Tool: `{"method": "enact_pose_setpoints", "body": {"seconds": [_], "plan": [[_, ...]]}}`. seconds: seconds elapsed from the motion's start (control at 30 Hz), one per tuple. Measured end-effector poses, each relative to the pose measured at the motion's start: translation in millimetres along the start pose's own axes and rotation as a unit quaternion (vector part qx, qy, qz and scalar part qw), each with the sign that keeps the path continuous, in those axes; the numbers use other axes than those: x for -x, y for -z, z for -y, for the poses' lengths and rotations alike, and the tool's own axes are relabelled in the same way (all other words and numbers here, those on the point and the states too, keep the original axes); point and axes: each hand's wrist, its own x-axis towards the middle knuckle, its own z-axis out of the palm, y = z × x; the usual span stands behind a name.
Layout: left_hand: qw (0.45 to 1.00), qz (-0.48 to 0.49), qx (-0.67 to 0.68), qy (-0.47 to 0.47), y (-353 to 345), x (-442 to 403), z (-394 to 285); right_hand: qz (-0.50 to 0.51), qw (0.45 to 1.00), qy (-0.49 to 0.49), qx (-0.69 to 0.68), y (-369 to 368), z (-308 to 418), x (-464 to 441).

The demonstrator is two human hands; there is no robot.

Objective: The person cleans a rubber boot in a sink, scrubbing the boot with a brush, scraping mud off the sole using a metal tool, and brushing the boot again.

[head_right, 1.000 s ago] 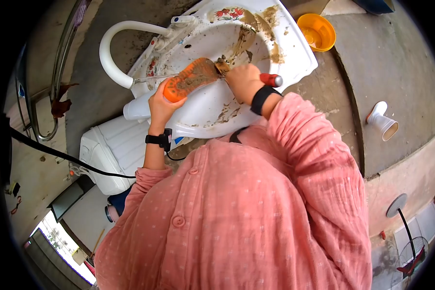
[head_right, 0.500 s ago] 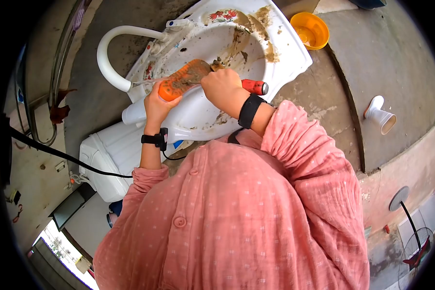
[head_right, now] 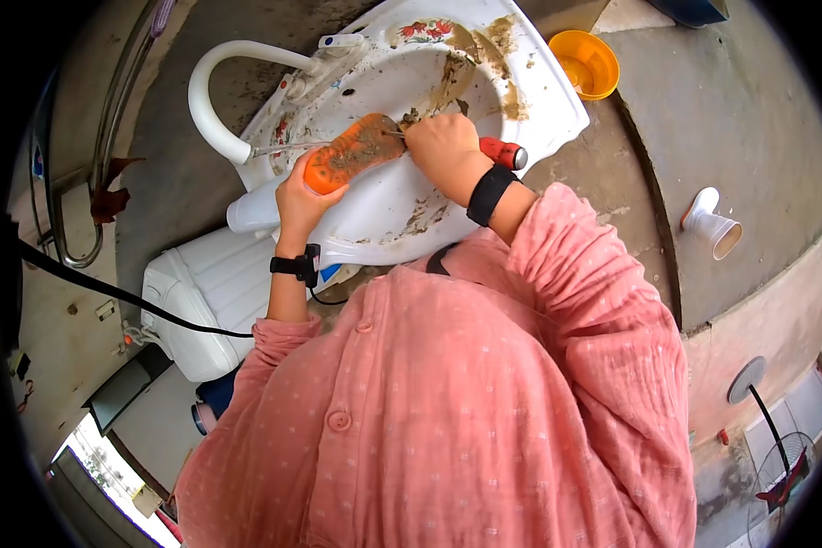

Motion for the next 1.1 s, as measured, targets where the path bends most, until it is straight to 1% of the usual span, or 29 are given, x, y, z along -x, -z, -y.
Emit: {"method": "enact_pose_setpoints", "body": {"seconds": [0.07,0.1,0.13,0.2,0.27,0.33,0.37,0.5,0.6,0.7,0.73,0.8,0.9,1.03,1.1], "plan": [[1.000,0.013,-0.005,-0.002,2,5,0,-0.067,0.997,0.035,-0.015,4,21,8],[1.000,0.021,-0.011,0.005,2,4,0,-0.034,0.998,0.056,-0.003,7,31,10],[0.999,0.026,-0.017,0.011,3,2,0,-0.035,0.998,0.057,-0.001,2,28,7],[1.000,0.020,-0.017,0.005,1,6,1,-0.026,0.999,0.028,-0.029,-21,22,-2],[1.000,0.016,-0.017,-0.003,1,7,1,-0.016,1.000,0.015,-0.016,-19,19,-3],[1.000,0.012,-0.013,0.010,1,6,-1,-0.001,1.000,0.014,-0.011,-16,20,0],[1.000,0.012,-0.011,0.012,0,7,0,-0.004,1.000,0.006,0.005,-17,24,2],[1.000,0.007,-0.006,0.004,0,7,3,0.000,1.000,0.016,-0.007,-10,26,9],[1.000,0.006,-0.003,-0.004,-1,6,4,-0.023,0.999,0.006,-0.023,-1,32,11],[1.000,0.005,0.011,-0.001,1,6,4,-0.062,0.996,0.040,-0.044,-6,43,8],[1.000,0.002,0.022,0.008,2,5,4,-0.061,0.996,0.040,-0.044,-12,40,4],[1.000,0.008,0.016,0.011,4,2,4,-0.060,0.994,0.026,-0.091,-21,34,-2],[1.000,0.014,0.007,0.008,6,-4,3,-0.055,0.993,0.014,-0.099,-12,34,6],[1.000,0.018,0.014,0.009,4,1,2,-0.037,0.996,-0.012,-0.082,-20,31,9],[0.999,0.018,0.023,0.015,3,5,3,-0.042,0.993,-0.001,-0.114,-27,32,7]]}}
